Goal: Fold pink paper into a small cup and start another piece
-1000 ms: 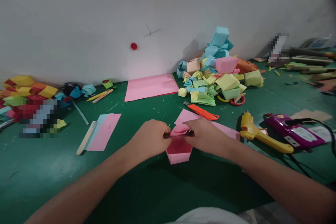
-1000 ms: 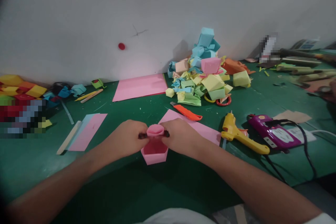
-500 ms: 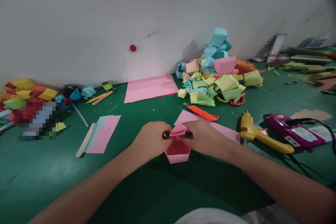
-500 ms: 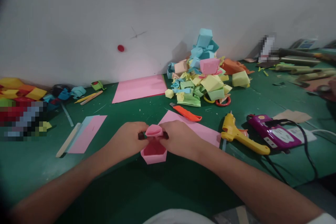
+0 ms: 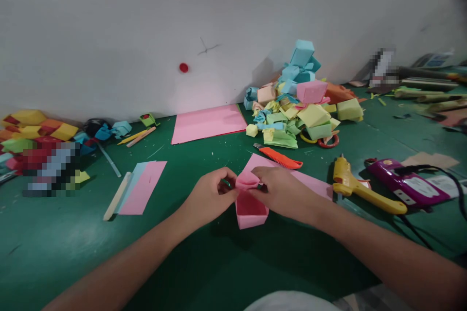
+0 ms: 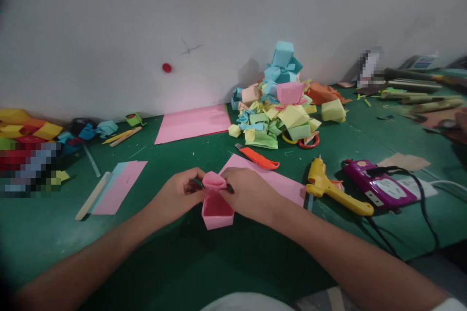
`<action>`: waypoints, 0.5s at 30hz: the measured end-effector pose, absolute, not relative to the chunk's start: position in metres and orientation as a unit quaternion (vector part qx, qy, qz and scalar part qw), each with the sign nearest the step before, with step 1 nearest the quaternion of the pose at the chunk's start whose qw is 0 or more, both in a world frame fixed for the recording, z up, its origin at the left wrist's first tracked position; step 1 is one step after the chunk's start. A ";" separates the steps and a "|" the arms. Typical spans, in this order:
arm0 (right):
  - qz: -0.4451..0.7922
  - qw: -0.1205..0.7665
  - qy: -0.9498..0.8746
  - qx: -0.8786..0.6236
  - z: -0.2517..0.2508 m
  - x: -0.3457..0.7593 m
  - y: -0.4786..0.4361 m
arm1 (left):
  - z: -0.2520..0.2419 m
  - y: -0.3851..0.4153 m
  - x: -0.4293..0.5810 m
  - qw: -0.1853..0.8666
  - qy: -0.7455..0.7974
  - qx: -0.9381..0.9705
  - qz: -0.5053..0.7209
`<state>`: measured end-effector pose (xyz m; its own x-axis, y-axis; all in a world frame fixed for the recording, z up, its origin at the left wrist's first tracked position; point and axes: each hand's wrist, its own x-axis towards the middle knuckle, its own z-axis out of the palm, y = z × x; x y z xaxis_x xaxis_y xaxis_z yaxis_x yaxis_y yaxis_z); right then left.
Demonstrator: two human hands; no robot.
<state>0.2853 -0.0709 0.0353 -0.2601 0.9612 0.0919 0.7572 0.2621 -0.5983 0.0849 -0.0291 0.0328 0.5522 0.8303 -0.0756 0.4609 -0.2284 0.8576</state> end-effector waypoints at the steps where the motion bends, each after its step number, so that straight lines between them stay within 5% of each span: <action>1: 0.226 0.230 -0.765 -0.558 0.035 0.285 -0.071 | 0.035 -0.031 0.086 0.425 0.431 0.770 0.203; 15: 0.233 0.291 -0.759 -0.534 0.027 0.282 -0.072 | 0.055 -0.049 0.101 0.098 0.479 0.870 0.062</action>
